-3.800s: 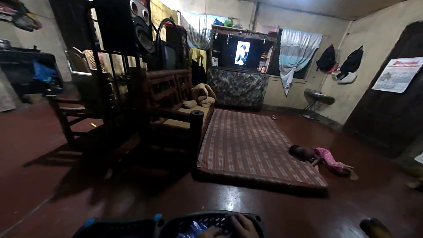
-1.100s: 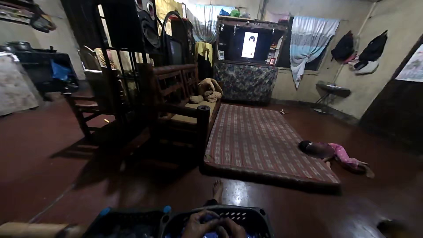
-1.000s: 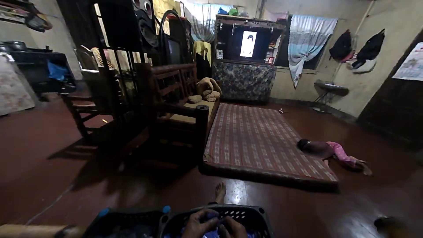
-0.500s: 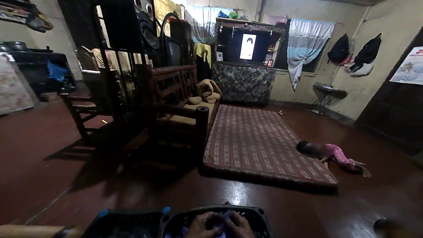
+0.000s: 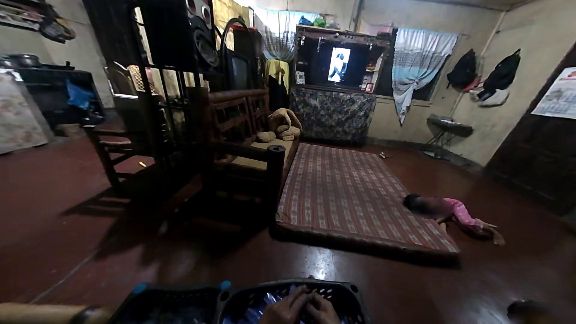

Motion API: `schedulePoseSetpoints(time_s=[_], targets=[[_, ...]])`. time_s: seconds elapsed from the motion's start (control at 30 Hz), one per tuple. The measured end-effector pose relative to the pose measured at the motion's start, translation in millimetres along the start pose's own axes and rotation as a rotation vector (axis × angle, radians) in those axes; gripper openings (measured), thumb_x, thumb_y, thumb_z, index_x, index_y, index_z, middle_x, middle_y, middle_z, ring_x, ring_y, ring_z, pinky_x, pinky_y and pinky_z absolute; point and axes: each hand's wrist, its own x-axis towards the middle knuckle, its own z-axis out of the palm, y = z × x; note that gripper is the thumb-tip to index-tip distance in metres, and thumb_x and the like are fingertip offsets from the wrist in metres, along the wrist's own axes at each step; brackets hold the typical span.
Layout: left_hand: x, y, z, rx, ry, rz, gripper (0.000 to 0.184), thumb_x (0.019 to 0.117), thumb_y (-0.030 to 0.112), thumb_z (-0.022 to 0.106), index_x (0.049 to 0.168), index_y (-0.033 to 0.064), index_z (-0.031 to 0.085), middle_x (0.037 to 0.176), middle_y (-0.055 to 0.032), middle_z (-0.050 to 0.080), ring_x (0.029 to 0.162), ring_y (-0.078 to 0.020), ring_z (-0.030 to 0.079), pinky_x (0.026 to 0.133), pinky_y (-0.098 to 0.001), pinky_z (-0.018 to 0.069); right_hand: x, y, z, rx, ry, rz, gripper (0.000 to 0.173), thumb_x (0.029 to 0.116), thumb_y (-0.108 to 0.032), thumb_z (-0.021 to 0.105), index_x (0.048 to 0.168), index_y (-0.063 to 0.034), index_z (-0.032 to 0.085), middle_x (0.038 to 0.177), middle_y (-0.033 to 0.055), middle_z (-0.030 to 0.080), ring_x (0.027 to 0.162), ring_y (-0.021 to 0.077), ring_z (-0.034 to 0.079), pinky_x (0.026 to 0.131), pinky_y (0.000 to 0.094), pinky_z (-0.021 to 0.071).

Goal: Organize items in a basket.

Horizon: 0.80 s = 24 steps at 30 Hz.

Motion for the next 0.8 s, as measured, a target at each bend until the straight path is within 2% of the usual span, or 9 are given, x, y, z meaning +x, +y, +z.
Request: schedulePoseSetpoints(time_s=[0.07, 0.1, 0.23, 0.33, 0.4, 0.5, 0.57, 0.7, 0.8], targets=[[0.0, 0.3, -1.6, -0.016, -0.062, -0.064, 0.026, 0.0965, -0.003, 0.056, 0.118, -0.0090, 0.068, 0.108, -0.0267, 0.072, 0.094, -0.0421, 0.074, 0.079, -0.0549, 0.0598, 2.1, 0.8, -3.4, -0.034, -0.022, 0.011, 0.018, 0.1055, -0.005, 0.047, 0.112, 0.0068, 0.058, 0.079, 0.0020, 0.059, 0.057, 0.0043, 0.052, 0.055, 0.0220, 0.0465], [0.5, 1.3, -2.9, -0.028, -0.079, -0.098, 0.026, 0.0972, -0.001, 0.055, 0.119, -0.0103, 0.067, 0.106, -0.0279, 0.072, 0.093, -0.0434, 0.073, 0.080, -0.0562, 0.0593, 2.5, 1.1, -4.5, -0.045, -0.034, 0.010, 0.018, 0.1062, -0.007, 0.047, 0.112, 0.0067, 0.058, 0.079, 0.0017, 0.059, 0.057, 0.0042, 0.051, 0.055, 0.0219, 0.0463], [1.8, 5.6, -6.2, -0.057, -0.110, -0.231, 0.030, 0.0989, 0.001, 0.053, 0.123, -0.0124, 0.064, 0.103, -0.0303, 0.071, 0.089, -0.0464, 0.073, 0.080, -0.0588, 0.0578, 1.2, 0.7, -5.9, -0.120, -0.074, -0.049, 0.023, 0.1067, -0.013, 0.050, 0.110, 0.0069, 0.062, 0.080, 0.0025, 0.059, 0.058, 0.0032, 0.050, 0.056, 0.0212, 0.0451], [3.1, 5.4, -10.3, -0.093, -0.163, -0.314, 0.033, 0.0997, 0.001, 0.052, 0.129, -0.0126, 0.059, 0.103, -0.0322, 0.070, 0.088, -0.0494, 0.072, 0.082, -0.0607, 0.0564, -0.6, -4.1, -8.6, -0.259, -0.145, -0.117, 0.026, 0.1036, -0.011, 0.056, 0.119, 0.0098, 0.062, 0.094, 0.0102, 0.065, 0.069, 0.0061, 0.054, 0.064, 0.0244, 0.0464], [3.8, 6.4, -12.4, -0.104, -0.200, -0.333, 0.034, 0.1005, 0.000, 0.051, 0.131, -0.0130, 0.057, 0.103, -0.0331, 0.070, 0.089, -0.0500, 0.071, 0.083, -0.0611, 0.0556, -2.3, -9.3, -9.6, -0.385, -0.188, -0.137, 0.030, 0.1042, -0.009, 0.054, 0.124, 0.0116, 0.060, 0.104, 0.0179, 0.067, 0.082, 0.0151, 0.060, 0.075, 0.0320, 0.0495], [5.5, 8.3, -14.0, -0.113, -0.287, -0.377, 0.037, 0.1026, 0.002, 0.047, 0.136, -0.0129, 0.053, 0.102, -0.0339, 0.069, 0.091, -0.0509, 0.070, 0.085, -0.0619, 0.0543, -1.5, -12.6, -7.5, -0.578, -0.200, -0.143, 0.033, 0.1065, -0.011, 0.050, 0.127, 0.0132, 0.059, 0.114, 0.0297, 0.066, 0.104, 0.0368, 0.066, 0.097, 0.0507, 0.0495], [7.4, 9.4, -16.0, -0.102, -0.340, -0.408, 0.038, 0.1039, 0.003, 0.045, 0.138, -0.0114, 0.052, 0.105, -0.0340, 0.069, 0.094, -0.0514, 0.069, 0.087, -0.0631, 0.0529, -2.1, -14.2, -5.2, -0.629, -0.191, -0.137, 0.033, 0.1072, -0.011, 0.049, 0.127, 0.0139, 0.058, 0.116, 0.0321, 0.065, 0.110, 0.0419, 0.064, 0.101, 0.0544, 0.0468], [7.1, 4.8, -16.5, -0.025, -0.231, -0.329, 0.033, 0.0988, 0.002, 0.057, 0.130, -0.0075, 0.062, 0.122, -0.0293, 0.067, 0.106, -0.0473, 0.068, 0.089, -0.0615, 0.0541, -0.2, -7.6, -8.0, -0.559, -0.183, -0.156, 0.033, 0.1067, -0.010, 0.048, 0.128, 0.0133, 0.058, 0.115, 0.0307, 0.065, 0.102, 0.0367, 0.065, 0.094, 0.0507, 0.0501], [2.4, -8.3, -7.6, 0.039, -0.049, -0.114, 0.028, 0.0923, 0.000, 0.066, 0.119, -0.0061, 0.068, 0.122, -0.0284, 0.068, 0.107, -0.0460, 0.069, 0.086, -0.0578, 0.0577, 0.6, -3.5, -10.0, -0.437, -0.182, -0.136, 0.030, 0.1066, -0.009, 0.047, 0.125, 0.0116, 0.058, 0.101, 0.0202, 0.063, 0.077, 0.0190, 0.057, 0.073, 0.0367, 0.0493]])
